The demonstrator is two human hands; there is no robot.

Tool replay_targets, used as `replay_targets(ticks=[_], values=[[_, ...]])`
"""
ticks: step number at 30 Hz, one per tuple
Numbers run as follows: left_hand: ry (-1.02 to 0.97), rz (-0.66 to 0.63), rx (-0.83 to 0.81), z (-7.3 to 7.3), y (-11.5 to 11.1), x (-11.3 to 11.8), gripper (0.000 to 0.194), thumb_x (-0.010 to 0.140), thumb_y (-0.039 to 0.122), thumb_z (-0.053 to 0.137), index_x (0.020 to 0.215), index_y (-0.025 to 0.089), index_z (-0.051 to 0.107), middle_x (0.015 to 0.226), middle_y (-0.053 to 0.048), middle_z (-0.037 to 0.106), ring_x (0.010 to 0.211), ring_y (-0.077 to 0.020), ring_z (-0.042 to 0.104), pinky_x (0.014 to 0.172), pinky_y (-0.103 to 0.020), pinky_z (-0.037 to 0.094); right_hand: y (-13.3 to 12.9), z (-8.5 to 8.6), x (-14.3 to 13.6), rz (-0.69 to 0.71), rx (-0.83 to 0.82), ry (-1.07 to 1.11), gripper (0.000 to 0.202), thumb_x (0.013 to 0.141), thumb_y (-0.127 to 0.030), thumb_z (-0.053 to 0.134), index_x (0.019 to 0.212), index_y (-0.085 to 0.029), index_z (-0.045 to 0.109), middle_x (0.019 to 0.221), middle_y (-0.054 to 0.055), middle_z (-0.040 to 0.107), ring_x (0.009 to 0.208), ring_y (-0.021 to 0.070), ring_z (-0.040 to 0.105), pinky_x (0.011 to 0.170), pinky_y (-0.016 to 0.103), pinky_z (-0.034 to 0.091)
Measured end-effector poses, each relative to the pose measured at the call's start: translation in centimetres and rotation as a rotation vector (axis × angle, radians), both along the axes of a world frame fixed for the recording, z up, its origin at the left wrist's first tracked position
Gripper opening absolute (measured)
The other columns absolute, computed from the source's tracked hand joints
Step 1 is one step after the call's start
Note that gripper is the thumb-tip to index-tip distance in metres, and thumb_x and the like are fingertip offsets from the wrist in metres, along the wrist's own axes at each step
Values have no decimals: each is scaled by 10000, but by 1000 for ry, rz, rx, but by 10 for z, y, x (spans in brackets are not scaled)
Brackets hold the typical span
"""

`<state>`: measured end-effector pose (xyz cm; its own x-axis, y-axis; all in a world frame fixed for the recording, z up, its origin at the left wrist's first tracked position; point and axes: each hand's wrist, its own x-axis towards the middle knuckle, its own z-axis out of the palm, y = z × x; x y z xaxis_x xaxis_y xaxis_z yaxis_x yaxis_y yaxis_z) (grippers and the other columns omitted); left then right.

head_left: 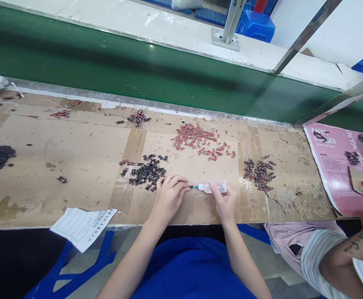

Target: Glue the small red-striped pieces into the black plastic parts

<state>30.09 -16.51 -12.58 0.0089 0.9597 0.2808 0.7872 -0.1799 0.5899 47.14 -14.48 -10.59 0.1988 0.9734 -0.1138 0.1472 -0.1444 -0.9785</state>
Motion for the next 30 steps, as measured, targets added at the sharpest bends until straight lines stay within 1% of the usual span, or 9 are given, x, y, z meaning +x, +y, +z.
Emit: replay_targets(ticks=[8, 12, 16, 18, 20, 22, 25, 28, 30], values=[[13, 14, 2, 2, -1, 2, 173, 863, 123, 626, 750, 240, 686, 911, 2, 745, 928, -204, 625, 875, -398, 318, 1, 0, 0, -28, 32, -23, 291, 731, -414, 670, 580, -177, 595, 554, -6, 586, 541, 143, 523, 529, 265, 439], [0, 15, 3, 1, -2, 2, 159, 884, 151, 602, 787, 242, 689, 915, -3, 753, 921, -204, 628, 873, -392, 331, -1, 0, 7, -27, 14, -92, 309, 722, -473, 670, 713, -164, 654, 650, 36, 656, 606, 182, 589, 582, 301, 479], [-36, 96, 48, 2, -4, -5, 171, 907, 197, 567, 803, 256, 689, 861, -15, 763, 936, -226, 641, 895, -415, 342, -2, 9, 21, -75, 39, -477, 562, 682, -533, 720, 1095, -159, 648, 867, 90, 702, 754, 241, 623, 723, 386, 501], [-89, 138, 68, 3, -5, -11, 170, 909, 224, 560, 806, 260, 690, 835, -17, 763, 922, -228, 656, 885, -414, 364, 4, 16, 28, -112, 141, -696, 575, 713, -545, 702, 1144, -170, 642, 1007, 132, 683, 923, 286, 599, 854, 449, 468], [-162, 155, 49, 5, -5, -16, 167, 902, 258, 565, 790, 258, 687, 824, -13, 758, 866, -216, 669, 864, -402, 399, 16, 21, 29, -72, 243, -801, 442, 794, -519, 645, 1081, -185, 684, 1053, 143, 672, 1017, 299, 558, 929, 470, 425], [-239, 155, 6, 6, -6, -19, 164, 885, 295, 584, 762, 253, 683, 808, -8, 753, 806, -202, 673, 844, -391, 434, 35, 22, 25, 48, 277, -805, 304, 867, -456, 590, 984, -208, 722, 976, 118, 701, 976, 279, 563, 936, 453, 413], [-349, 172, -34, 8, -7, -18, 147, 859, 335, 616, 771, 247, 695, 801, -13, 750, 782, -199, 681, 828, -382, 477, 66, 18, 10, 179, 235, -827, 239, 878, -411, 603, 857, -217, 742, 886, 94, 729, 890, 261, 588, 923, 441, 401], [-444, 188, -40, 9, -10, -15, 153, 857, 356, 620, 856, 240, 719, 854, -34, 758, 812, -203, 693, 834, -378, 507, 89, 10, -6, 210, 158, -937, 223, 852, -384, 646, 777, -194, 736, 839, 112, 731, 880, 275, 608, 955, 473, 371], [-479, 173, -29, 10, -11, -14, 166, 867, 355, 608, 877, 241, 729, 873, -40, 761, 834, -204, 692, 837, -373, 520, 95, 6, -13, 225, 126, -1013, 179, 858, -314, 638, 783, -183, 735, 843, 125, 731, 913, 287, 612, 979, 489, 353]])
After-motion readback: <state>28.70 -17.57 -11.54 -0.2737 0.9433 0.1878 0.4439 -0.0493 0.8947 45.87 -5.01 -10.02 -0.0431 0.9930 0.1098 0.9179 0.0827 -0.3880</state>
